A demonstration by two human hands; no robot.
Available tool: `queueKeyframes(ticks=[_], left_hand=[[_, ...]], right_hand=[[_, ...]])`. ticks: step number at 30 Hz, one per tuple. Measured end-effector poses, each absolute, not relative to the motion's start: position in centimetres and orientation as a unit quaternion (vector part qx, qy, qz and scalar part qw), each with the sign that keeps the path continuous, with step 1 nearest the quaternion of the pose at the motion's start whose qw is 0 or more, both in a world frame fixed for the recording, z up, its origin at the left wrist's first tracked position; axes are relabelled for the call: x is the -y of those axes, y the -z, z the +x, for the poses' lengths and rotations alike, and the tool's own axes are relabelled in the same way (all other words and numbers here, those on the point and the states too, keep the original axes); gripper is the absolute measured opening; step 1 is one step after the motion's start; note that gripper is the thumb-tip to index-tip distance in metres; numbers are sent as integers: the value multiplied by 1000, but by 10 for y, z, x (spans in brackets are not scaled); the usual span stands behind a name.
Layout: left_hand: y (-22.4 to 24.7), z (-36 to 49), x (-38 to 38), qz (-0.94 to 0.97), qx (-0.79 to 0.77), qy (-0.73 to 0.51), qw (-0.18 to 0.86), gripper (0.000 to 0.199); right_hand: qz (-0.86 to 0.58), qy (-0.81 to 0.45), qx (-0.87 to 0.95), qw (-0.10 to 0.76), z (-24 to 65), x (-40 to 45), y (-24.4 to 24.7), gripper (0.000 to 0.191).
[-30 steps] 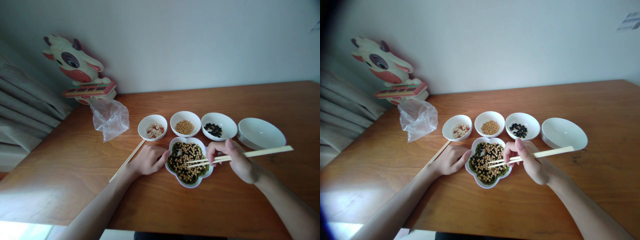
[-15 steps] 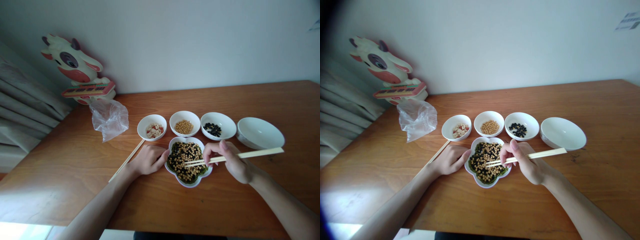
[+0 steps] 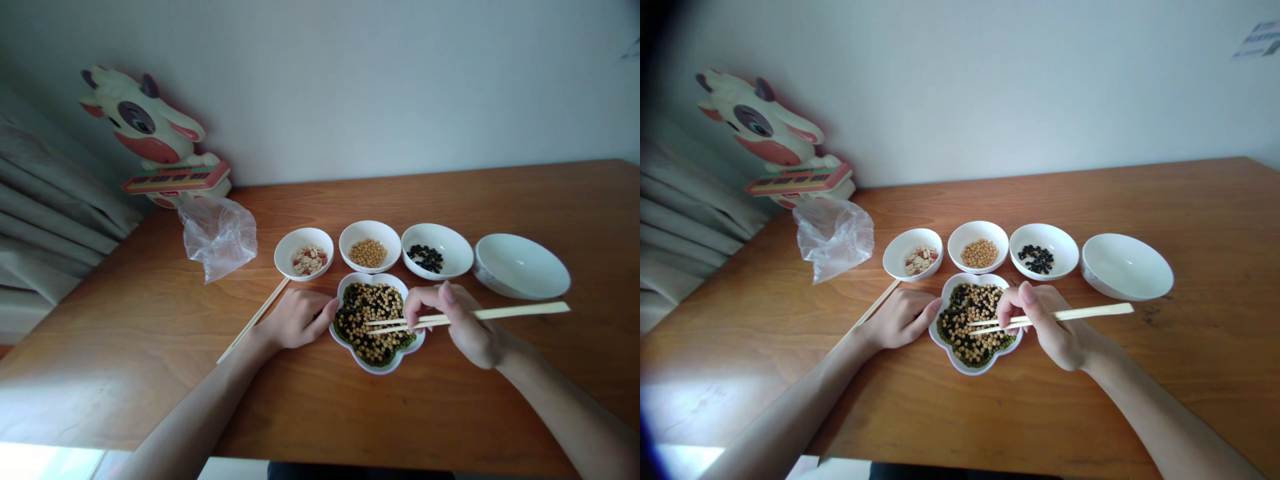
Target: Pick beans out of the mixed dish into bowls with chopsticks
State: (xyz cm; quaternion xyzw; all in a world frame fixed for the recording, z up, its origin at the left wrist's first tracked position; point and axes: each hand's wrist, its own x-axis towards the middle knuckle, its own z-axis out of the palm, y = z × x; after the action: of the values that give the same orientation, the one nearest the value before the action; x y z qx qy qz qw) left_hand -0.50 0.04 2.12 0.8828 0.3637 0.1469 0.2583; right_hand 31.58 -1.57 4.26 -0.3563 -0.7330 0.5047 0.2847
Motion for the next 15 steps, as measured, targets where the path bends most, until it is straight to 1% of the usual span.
queueKeyframes(ticks=[11,13,15], left_hand=[[-20,-5,0,887,-362,-146,248,47],[-18,-6,-1,887,-361,-147,247,47],[-17,-6,-1,887,-361,-146,248,47]], right_hand=[[-371,-493,712,336,315,18,-43,78],[-366,-492,701,365,318,17,-41,78],[-359,-489,678,416,320,17,-41,79]])
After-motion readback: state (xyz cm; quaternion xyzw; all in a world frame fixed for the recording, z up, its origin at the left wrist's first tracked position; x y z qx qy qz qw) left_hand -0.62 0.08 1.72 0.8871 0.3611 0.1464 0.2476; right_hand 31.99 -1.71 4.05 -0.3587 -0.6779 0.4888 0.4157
